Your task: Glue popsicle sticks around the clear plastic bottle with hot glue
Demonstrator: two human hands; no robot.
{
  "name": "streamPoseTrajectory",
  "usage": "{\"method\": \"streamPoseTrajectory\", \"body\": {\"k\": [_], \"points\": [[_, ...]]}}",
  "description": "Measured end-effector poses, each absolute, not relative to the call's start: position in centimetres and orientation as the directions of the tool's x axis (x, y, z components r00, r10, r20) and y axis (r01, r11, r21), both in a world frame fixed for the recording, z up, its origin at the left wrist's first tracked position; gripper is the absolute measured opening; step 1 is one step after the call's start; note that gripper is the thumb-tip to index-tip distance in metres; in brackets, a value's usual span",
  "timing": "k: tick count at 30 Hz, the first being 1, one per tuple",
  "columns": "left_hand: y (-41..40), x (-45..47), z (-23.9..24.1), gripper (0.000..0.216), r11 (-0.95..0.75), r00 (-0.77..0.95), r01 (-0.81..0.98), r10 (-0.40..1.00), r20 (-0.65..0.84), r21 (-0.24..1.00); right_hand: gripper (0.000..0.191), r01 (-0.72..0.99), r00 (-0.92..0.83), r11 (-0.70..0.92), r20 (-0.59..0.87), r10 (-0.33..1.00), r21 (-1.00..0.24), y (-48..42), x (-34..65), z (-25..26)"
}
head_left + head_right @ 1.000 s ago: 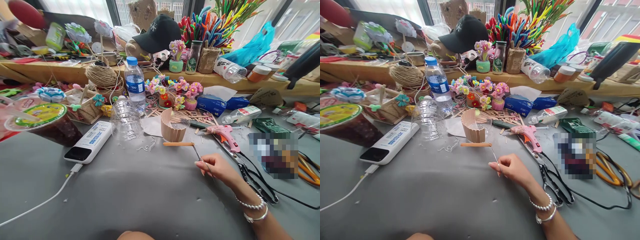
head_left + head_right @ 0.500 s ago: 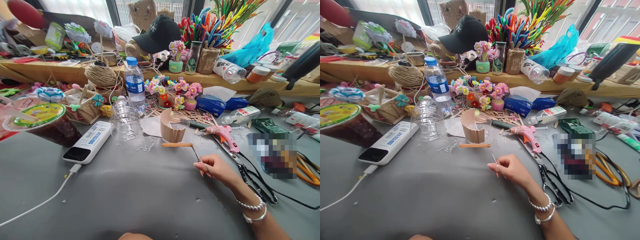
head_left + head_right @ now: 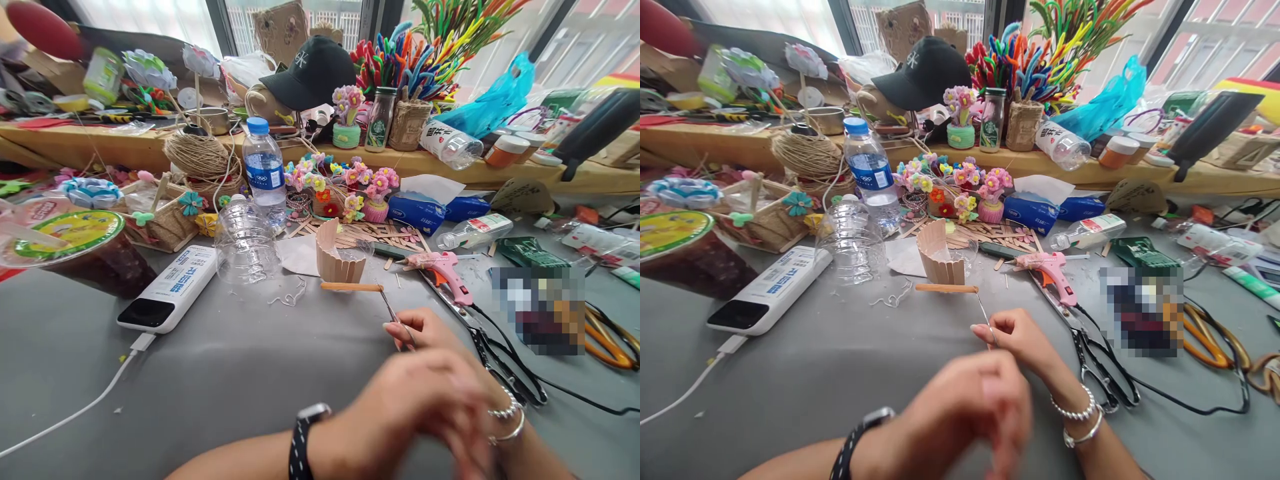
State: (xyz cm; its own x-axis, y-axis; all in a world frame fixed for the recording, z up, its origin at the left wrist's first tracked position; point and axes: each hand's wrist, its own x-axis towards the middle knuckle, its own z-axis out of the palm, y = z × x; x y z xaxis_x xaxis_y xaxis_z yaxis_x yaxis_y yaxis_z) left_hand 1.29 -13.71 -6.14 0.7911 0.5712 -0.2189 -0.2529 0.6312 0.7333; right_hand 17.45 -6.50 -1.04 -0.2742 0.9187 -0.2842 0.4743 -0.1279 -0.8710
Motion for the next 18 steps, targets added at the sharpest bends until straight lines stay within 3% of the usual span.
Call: {"method": "streamPoseTrajectory", "body": {"k": [2,4,7,18], "points": [[-8.6,1.2,-2.1,0.031,0.515,0.713,-0.262,0.673,-0.196,0.816,0.051,0.457,-0.261,-0.11,-0.252,0.932,-0.883,-6.5,17.4,-1.1],[-5.4,0.6,0.0,0.038,0.179,0.587,-0.068,0.802,-0.105,0.982,0.051,0.464,-0.243,-0.129,-0.266,0.933,-0.877,-6.5,17.3,-1.0],[-3.8,-0.5,0.1,0.044,0.009,0.524,0.107,0.849,-0.064,0.994,0.05,0.478,-0.215,-0.153,-0.284,0.934,-0.865,-6.5,17.2,-0.9],[-3.7,-0.4,-2.0,0.038,0.086,0.332,-0.078,0.942,-0.056,0.993,0.05,0.439,-0.363,-0.096,-0.274,0.891,-0.893,-7.0,16.1,-1.7]]}}
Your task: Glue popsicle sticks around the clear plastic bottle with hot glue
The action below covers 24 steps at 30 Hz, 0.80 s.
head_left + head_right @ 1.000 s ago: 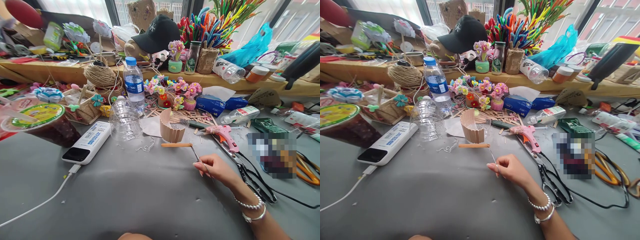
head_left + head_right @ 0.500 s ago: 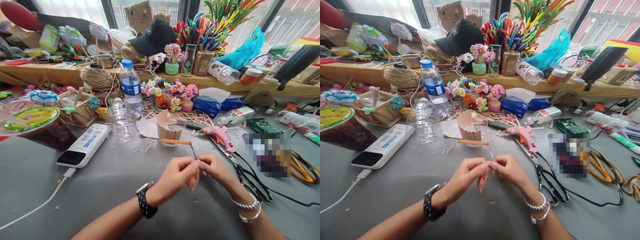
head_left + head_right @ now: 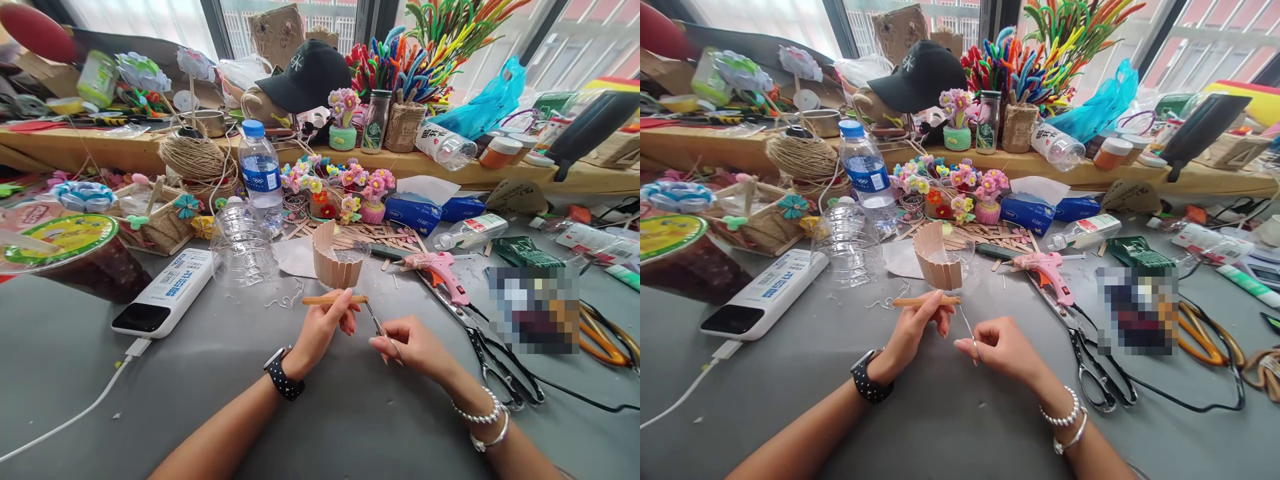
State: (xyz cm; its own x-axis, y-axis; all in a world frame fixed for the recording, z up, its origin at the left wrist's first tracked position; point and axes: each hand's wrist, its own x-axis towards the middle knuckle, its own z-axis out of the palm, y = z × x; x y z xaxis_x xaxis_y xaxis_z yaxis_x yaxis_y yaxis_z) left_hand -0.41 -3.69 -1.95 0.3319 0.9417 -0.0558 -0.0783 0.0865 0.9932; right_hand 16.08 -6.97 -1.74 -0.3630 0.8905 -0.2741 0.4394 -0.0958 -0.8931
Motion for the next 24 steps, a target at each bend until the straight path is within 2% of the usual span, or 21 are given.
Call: {"method": "streamPoseTrajectory", "body": {"k": [12,24], "points": [[-3.66,-0.79,-2.21,0.034,0.034,0.34,-0.06,0.94,-0.011,0.998,0.05,0.42,-0.376,-0.127,-0.3,0.877,-0.899,-6.91,16.03,-2.04],[-3.88,-0.85,-2.48,0.038,0.014,0.34,-0.032,0.94,-0.002,0.999,0.059,0.333,-0.502,-0.105,-0.271,0.821,-0.937,-6.8,16.48,-2.25]]}}
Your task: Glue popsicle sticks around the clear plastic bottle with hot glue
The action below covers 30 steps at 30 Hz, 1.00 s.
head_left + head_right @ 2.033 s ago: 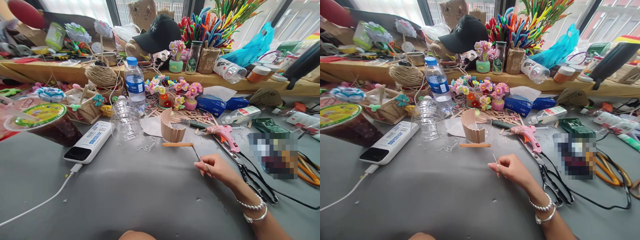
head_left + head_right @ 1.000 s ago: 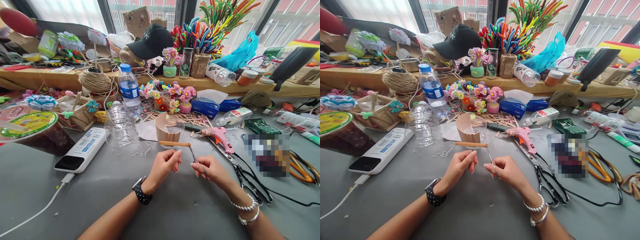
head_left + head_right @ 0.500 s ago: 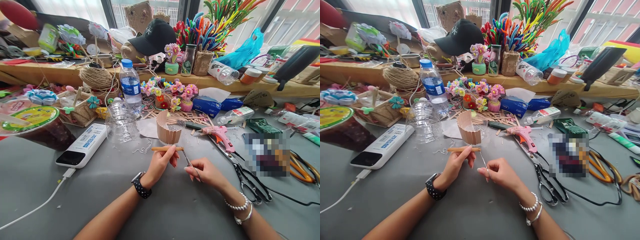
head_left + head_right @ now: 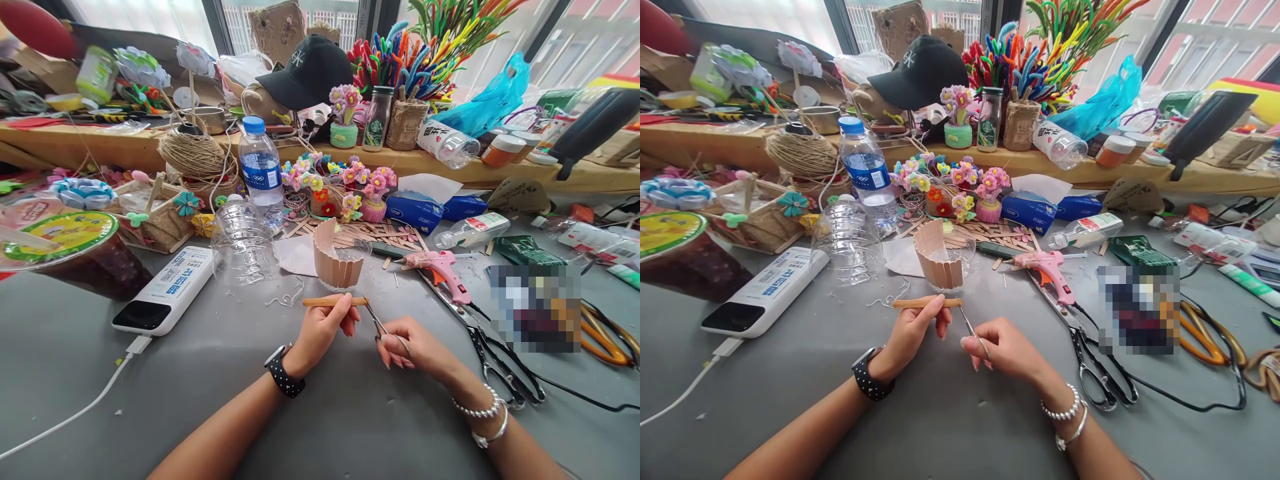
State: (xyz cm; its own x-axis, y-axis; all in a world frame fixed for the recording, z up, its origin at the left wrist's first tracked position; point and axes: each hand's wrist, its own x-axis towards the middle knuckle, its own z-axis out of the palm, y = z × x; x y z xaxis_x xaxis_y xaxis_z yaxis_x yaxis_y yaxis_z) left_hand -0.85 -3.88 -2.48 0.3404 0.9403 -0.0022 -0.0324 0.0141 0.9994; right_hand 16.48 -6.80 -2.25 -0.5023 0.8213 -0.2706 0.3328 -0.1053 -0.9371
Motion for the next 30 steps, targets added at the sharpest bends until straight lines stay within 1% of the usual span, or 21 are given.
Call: {"method": "streamPoseTrajectory", "body": {"k": [8,16,20,24,30], "points": [[-3.82,-0.71,-2.48,0.038,0.084,0.344,-0.091,0.938,-0.048,0.992,0.06,0.308,-0.522,-0.091,-0.248,0.816,-0.947,-6.81,16.52,-2.58],[-3.7,-0.73,-2.41,0.037,0.15,0.348,-0.136,0.933,-0.095,0.979,0.06,0.331,-0.521,-0.097,-0.267,0.811,-0.939,-6.79,16.72,-2.56],[-3.41,-0.8,-2.56,0.036,0.191,0.319,-0.195,0.94,-0.122,0.962,0.061,0.319,-0.549,-0.106,-0.274,0.789,-0.942,-6.72,16.97,-2.58],[-3.24,-0.82,-2.65,0.036,0.199,0.318,-0.226,0.94,-0.121,0.953,0.061,0.337,-0.55,-0.08,-0.265,0.792,-0.938,-6.75,16.92,-2.49],[-3.45,-0.75,-2.68,0.036,0.185,0.361,-0.208,0.927,-0.101,0.96,0.061,0.332,-0.552,-0.08,-0.262,0.792,-0.94,-6.84,16.73,-2.38]]}}
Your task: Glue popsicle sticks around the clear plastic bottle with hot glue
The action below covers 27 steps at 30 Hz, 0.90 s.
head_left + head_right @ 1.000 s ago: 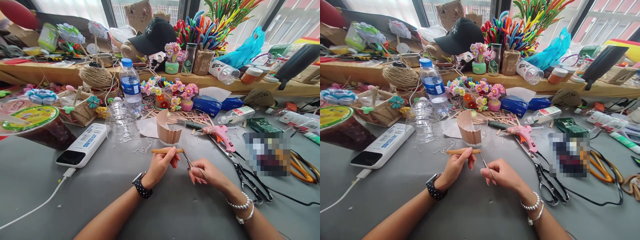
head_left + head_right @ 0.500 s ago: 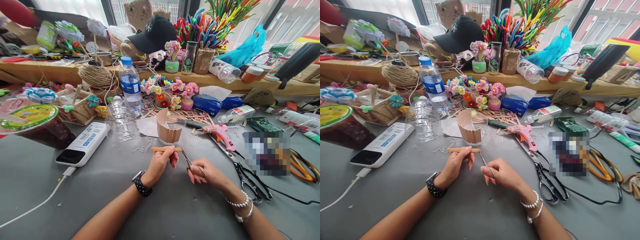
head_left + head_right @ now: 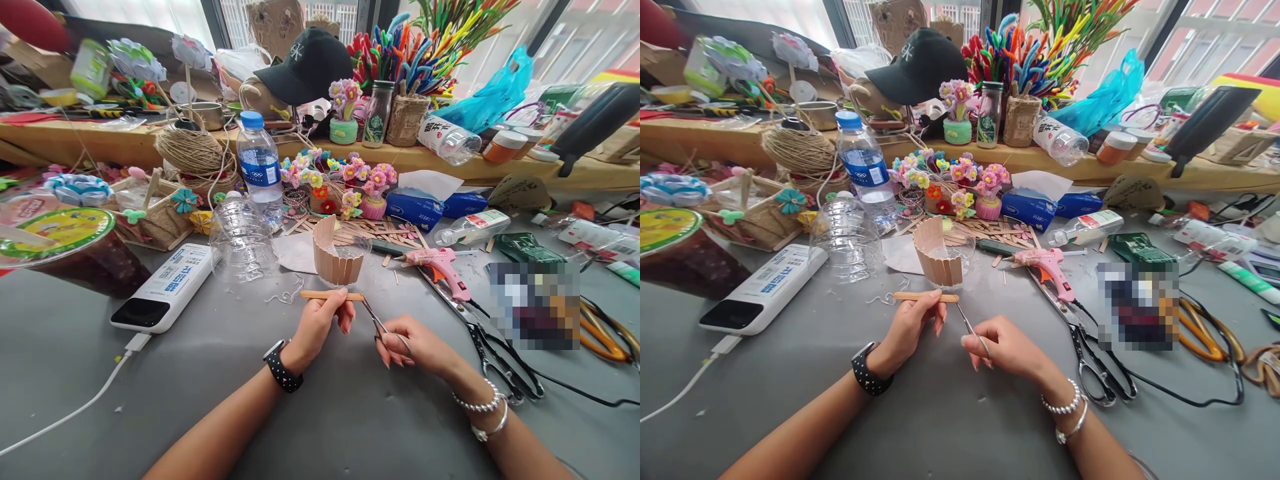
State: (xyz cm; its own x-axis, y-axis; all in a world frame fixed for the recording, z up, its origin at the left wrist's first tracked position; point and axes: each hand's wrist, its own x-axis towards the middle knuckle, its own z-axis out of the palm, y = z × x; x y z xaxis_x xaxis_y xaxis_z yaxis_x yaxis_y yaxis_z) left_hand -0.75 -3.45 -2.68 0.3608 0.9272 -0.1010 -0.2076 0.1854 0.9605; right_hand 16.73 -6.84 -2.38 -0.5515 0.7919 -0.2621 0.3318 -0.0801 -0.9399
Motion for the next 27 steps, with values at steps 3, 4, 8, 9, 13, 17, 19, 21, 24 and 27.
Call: {"method": "streamPoseTrajectory", "body": {"k": [3,4,8,9,13,17,19,21,24,27], "points": [[-3.55,-0.75,-2.74,0.037,0.181,0.376,-0.182,0.921,-0.102,0.966,0.06,0.335,-0.549,-0.077,-0.262,0.794,-0.939,-6.87,16.7,-2.35],[-3.57,-0.76,-2.76,0.036,0.18,0.38,-0.176,0.919,-0.102,0.968,0.06,0.338,-0.547,-0.076,-0.262,0.795,-0.938,-6.87,16.7,-2.34],[-3.6,-0.78,-2.79,0.037,0.171,0.385,-0.166,0.918,-0.096,0.971,0.06,0.341,-0.543,-0.071,-0.258,0.799,-0.937,-6.84,16.73,-2.31],[-3.59,-0.79,-2.79,0.037,0.17,0.385,-0.166,0.918,-0.095,0.971,0.06,0.34,-0.542,-0.071,-0.257,0.8,-0.938,-6.82,16.74,-2.33],[-3.55,-0.8,-2.83,0.037,0.172,0.386,-0.159,0.917,-0.099,0.972,0.061,0.334,-0.536,-0.073,-0.253,0.806,-0.94,-6.77,16.76,-2.56],[-3.54,-0.84,-2.86,0.037,0.154,0.392,-0.147,0.916,-0.085,0.977,0.059,0.329,-0.522,-0.07,-0.242,0.818,-0.942,-6.76,16.77,-2.74],[-3.56,-0.86,-2.84,0.037,0.14,0.393,-0.142,0.916,-0.074,0.98,0.058,0.326,-0.516,-0.064,-0.234,0.824,-0.943,-6.75,16.78,-2.75],[-3.58,-0.88,-2.81,0.037,0.131,0.39,-0.135,0.918,-0.069,0.982,0.057,0.336,-0.502,-0.058,-0.23,0.834,-0.94,-6.74,16.79,-2.73],[-3.59,-0.89,-2.78,0.037,0.124,0.377,-0.124,0.924,-0.069,0.985,0.055,0.363,-0.476,-0.056,-0.237,0.847,-0.93,-6.72,16.78,-2.7],[-3.57,-0.89,-2.83,0.037,0.121,0.375,-0.117,0.925,-0.069,0.986,0.056,0.368,-0.465,-0.06,-0.24,0.852,-0.928,-6.7,16.73,-2.7]]}}
